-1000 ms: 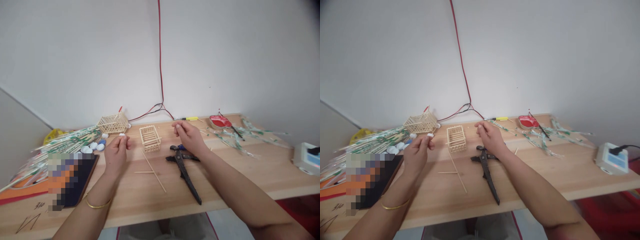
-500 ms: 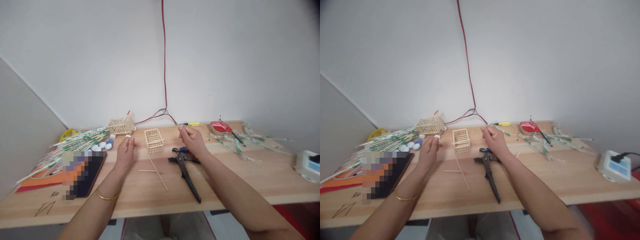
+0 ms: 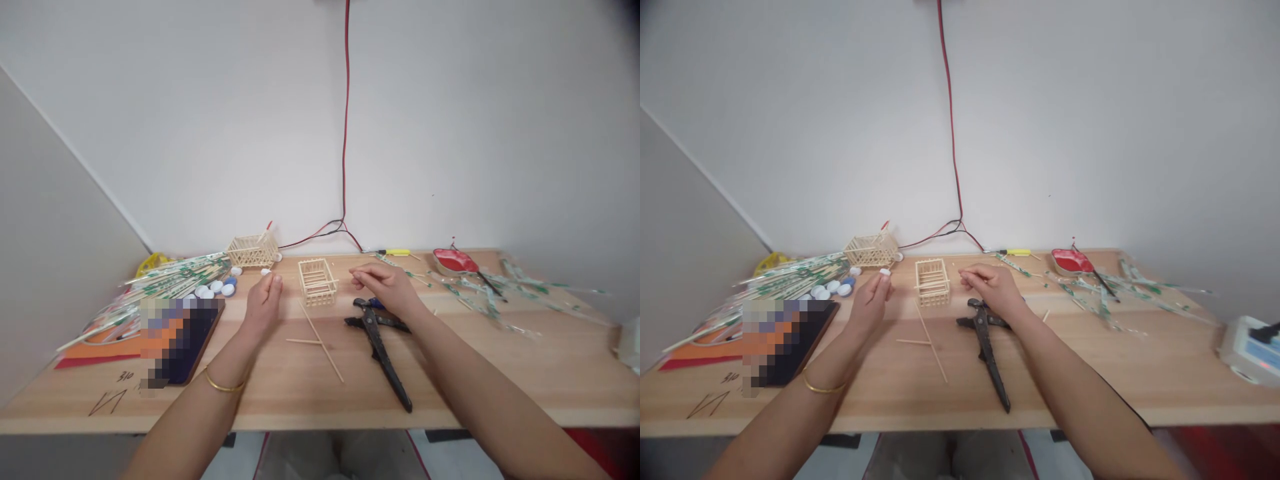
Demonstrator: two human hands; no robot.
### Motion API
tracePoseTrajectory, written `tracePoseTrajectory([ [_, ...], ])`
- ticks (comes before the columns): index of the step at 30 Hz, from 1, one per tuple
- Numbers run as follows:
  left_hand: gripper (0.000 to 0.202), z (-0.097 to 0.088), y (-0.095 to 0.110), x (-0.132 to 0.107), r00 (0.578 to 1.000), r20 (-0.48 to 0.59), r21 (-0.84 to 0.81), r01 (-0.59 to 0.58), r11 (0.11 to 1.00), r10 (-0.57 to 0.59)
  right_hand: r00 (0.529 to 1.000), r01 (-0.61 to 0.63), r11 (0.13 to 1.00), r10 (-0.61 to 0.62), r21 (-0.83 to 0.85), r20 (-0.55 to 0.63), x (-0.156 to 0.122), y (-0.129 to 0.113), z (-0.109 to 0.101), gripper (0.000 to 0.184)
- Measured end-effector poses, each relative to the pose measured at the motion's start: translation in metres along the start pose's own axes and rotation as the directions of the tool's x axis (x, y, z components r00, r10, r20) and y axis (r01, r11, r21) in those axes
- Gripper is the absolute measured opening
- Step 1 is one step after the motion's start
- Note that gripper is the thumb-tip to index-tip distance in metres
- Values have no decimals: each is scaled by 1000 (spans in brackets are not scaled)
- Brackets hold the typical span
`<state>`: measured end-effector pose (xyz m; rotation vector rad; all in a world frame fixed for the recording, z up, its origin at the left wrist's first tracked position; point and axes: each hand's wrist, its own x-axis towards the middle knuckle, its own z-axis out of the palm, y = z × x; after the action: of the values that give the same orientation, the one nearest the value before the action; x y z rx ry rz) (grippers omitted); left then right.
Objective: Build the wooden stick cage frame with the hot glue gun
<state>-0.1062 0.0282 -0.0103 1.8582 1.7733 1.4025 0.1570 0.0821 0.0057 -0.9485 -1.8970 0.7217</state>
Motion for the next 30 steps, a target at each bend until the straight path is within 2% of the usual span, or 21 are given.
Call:
tracePoseTrajectory([
  [2,38,0,1,-1,999,-26,-1,19,1000,-19,1000,3,998,-4,-62,-20,0,-1,0,24],
  [7,42,-1,5,-2,997,-35,-34,61,998,-62,986,26,975,-61,-220,-157,2,0,0,28],
  [12,41,5,1,-2,999,36,-86,44,995,-41,986,22,966,-64,-259,-156,1,0,0,34],
  [14,37,8,-3,-1,998,56,-123,28,992,-21,990,39,970,-70,-242,-124,0,0,1,33],
  [17,32,10,-7,2,998,65,-148,12,989,-2,997,69,989,-72,-132,-17,-1,0,4,24],
  [22,27,8,-2,1,999,23,-163,40,986,-37,993,92,995,-89,-40,78,-3,-3,7,17],
  [30,20,6,2,-2,998,49,-190,56,980,-47,955,164,986,-167,30,244,-9,-17,12,13],
])
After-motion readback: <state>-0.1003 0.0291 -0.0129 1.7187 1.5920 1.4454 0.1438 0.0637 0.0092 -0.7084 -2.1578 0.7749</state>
